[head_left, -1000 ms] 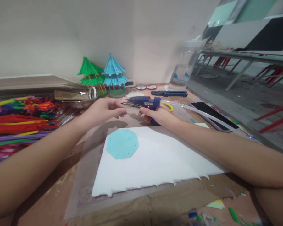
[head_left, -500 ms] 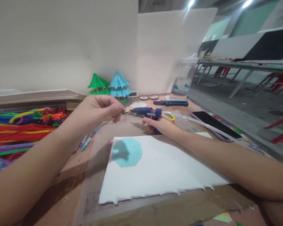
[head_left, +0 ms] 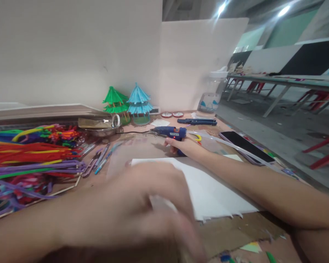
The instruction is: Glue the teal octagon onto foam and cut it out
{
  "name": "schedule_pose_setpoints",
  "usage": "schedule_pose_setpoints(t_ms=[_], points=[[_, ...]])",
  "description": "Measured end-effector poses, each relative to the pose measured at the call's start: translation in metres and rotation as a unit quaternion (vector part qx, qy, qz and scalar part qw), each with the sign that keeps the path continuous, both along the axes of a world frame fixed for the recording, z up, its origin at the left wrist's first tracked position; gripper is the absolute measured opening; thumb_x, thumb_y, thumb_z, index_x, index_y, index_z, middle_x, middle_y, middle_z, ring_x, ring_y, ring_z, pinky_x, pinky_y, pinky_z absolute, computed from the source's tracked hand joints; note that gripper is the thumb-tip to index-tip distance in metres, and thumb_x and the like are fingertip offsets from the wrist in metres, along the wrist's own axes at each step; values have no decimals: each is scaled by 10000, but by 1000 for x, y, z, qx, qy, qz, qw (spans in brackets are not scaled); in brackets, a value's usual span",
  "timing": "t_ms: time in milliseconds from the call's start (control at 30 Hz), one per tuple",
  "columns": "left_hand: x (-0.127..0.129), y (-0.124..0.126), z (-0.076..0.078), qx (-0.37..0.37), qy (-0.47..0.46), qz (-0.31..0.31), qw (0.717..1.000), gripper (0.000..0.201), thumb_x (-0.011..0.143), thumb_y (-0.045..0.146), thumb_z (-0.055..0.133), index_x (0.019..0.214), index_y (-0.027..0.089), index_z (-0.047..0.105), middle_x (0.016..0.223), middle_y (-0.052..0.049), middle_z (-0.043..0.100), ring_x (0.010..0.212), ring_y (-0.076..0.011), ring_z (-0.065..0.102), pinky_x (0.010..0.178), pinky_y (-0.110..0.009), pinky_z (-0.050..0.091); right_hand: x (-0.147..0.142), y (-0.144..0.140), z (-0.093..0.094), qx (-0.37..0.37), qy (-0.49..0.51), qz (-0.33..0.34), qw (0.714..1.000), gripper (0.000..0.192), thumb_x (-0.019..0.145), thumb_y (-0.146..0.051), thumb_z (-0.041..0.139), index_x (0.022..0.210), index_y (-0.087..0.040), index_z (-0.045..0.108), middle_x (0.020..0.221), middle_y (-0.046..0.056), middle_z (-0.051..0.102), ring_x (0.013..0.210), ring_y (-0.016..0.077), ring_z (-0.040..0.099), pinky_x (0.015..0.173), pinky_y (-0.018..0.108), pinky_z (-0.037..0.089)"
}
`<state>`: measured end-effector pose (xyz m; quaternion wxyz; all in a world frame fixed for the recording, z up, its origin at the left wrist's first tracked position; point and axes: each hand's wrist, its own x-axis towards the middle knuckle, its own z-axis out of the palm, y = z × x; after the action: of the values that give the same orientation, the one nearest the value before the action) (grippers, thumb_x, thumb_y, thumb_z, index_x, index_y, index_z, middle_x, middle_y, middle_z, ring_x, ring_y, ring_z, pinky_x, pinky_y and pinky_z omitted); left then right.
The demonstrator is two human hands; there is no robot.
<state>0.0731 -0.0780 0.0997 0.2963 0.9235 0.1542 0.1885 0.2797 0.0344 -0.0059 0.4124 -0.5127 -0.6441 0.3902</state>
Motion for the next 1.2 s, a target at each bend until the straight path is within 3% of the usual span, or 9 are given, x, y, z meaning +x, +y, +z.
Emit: schedule_pose_setpoints(t_ms=[33,100,167,233,333,433,700,1000,1200], points=[[2,-7,0,50,55,-72,995,109,886,301,702,959,353,766,906,7,766,859,-166,704,749,-251,557,0,0,0,0,1,0,1000,249,870,-389,657,766,-170,713,514,-24,587,497,125,567,520,244,471],[3,-8,-1,108,108,-113,982,297,900,361,674,1196,380,697,1099,-14,756,1037,-201,689,844,-291,561,0,0,0,3,1,-1,1000,259,876,-396,652,767,-169,712,517,-23,588,494,123,565,522,243,475],[-1,10,-3,116,116,-39,986,365,930,376,632,1293,337,641,1252,-47,709,1148,-211,652,931,-313,539,1,-1,1,4,-1,-3,1000,261,869,-408,665,767,-173,717,521,-21,596,505,124,575,533,243,482],[-9,40,-12,121,106,51,986,272,973,396,561,1178,282,698,1209,-60,722,1111,-213,662,939,-324,523,1,-3,3,2,-6,-6,1000,257,852,-416,689,765,-177,723,520,-21,602,515,128,584,535,240,482],[-23,83,-39,175,154,112,966,353,935,446,613,1208,236,687,1286,-103,664,1166,-263,622,978,-389,490,2,-5,9,3,-9,-11,1000,238,851,-396,687,758,-181,728,529,-23,606,518,120,577,528,227,463],[-34,100,-70,198,193,104,955,574,868,520,679,1328,183,613,1296,-160,623,1191,-321,582,1004,-461,469,7,-9,20,13,3,-6,1000,244,873,-387,652,769,-180,731,558,-17,617,526,109,564,522,217,442],[-38,93,-97,181,167,96,965,486,968,468,522,1310,132,603,1254,-172,617,1184,-312,571,1038,-477,447,11,-18,45,30,-22,46,998,314,795,-491,733,770,-178,727,587,11,642,532,131,585,471,232,427],[-42,88,-105,230,77,98,965,242,969,359,545,1080,180,665,1128,-105,697,1091,-257,635,1010,-411,478,24,-5,23,-5,-66,68,995,378,743,-591,738,755,-213,749,607,13,651,554,144,607,544,269,513],[-37,82,-105,263,122,110,951,393,968,281,484,1322,157,599,1193,-146,676,1154,-304,600,1001,-457,495,36,-9,14,-4,-77,51,996,557,692,-766,698,851,-238,778,757,55,728,669,188,656,618,309,557]])
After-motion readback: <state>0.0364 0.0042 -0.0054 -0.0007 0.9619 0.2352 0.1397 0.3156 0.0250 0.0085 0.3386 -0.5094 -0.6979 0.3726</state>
